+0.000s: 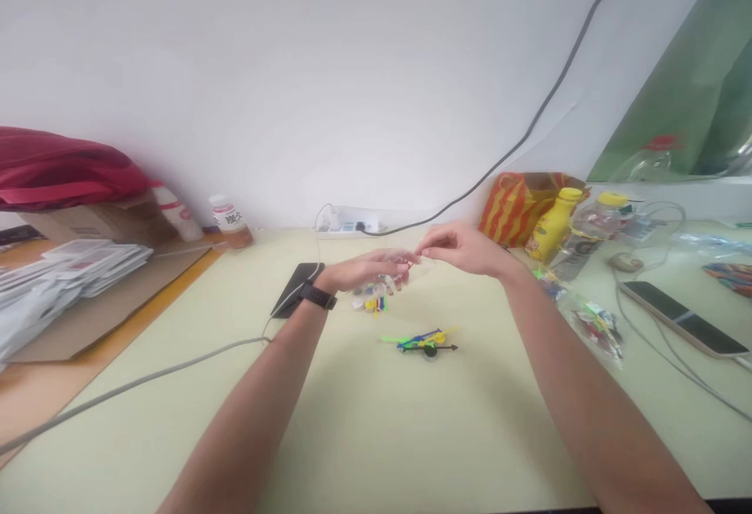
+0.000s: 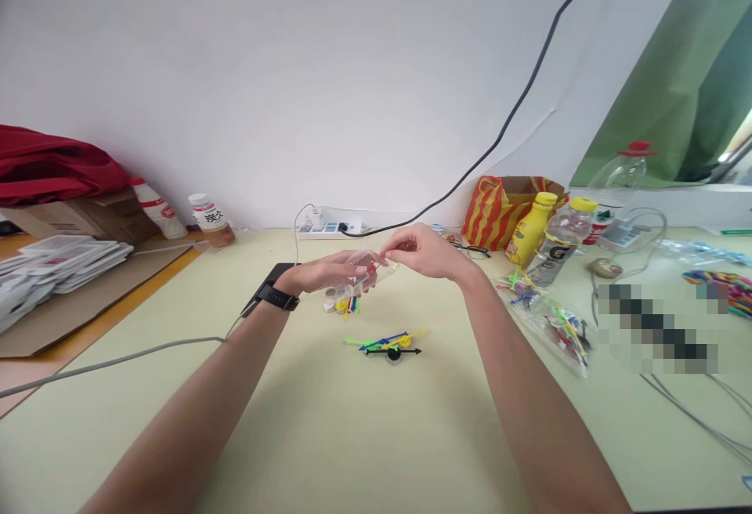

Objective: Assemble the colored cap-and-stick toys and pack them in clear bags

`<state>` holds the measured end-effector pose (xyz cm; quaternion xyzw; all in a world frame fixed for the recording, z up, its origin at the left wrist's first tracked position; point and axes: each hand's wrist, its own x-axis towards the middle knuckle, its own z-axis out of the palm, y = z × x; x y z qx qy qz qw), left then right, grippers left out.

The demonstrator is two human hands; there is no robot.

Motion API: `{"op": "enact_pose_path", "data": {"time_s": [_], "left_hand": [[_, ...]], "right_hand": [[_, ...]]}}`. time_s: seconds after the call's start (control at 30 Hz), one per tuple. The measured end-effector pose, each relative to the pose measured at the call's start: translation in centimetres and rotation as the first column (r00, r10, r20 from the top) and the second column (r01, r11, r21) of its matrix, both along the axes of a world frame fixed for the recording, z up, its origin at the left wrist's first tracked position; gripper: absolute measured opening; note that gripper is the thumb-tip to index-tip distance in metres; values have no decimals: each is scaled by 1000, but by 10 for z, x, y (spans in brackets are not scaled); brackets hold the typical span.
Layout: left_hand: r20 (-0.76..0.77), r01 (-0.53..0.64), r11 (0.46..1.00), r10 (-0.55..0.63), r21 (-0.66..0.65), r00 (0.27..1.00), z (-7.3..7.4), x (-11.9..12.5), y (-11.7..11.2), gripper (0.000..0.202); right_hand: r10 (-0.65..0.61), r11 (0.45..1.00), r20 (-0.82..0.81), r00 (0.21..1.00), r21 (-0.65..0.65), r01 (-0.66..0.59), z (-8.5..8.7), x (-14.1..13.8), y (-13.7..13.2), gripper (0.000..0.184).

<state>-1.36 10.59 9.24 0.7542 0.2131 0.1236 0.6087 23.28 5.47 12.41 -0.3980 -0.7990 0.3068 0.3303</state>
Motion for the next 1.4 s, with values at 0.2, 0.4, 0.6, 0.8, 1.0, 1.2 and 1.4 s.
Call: {"op": "enact_pose_path", "data": {"time_s": [0.2, 0.4, 0.6, 0.8, 1.0, 1.2, 1.4], "left_hand": [[28, -11, 1000, 10, 17, 1000, -3, 2, 0, 47], [36, -34, 999, 34, 10, 999, -2, 7, -2, 46], [9, -53, 999, 53, 10, 999, -4, 9, -2, 48], [26, -61, 998, 61, 8, 998, -5, 9, -2, 50], [48, -60, 998, 59, 16, 997, -3, 11, -4, 43], [46, -61, 997, 59, 43, 997, -2, 15, -6, 30], [38, -67, 997, 65, 48, 997, -1, 16, -8, 32]], "right_hand": [[-87, 996, -11, 996, 35, 88, 1, 1, 0, 19], [-195, 980, 35, 980, 48, 193, 2, -1, 1, 17], [-274, 959, 90, 958, 95, 265, 4, -9, -1, 13], [-301, 945, 2, 954, 138, 298, 3, -12, 1, 11], [-335, 930, 24, 942, 168, 326, -2, -15, 4, 8], [-284, 956, 101, 954, 107, 273, -5, -20, 3, 13], [-101, 995, 66, 993, -5, 102, 7, -14, -7, 39]]}}
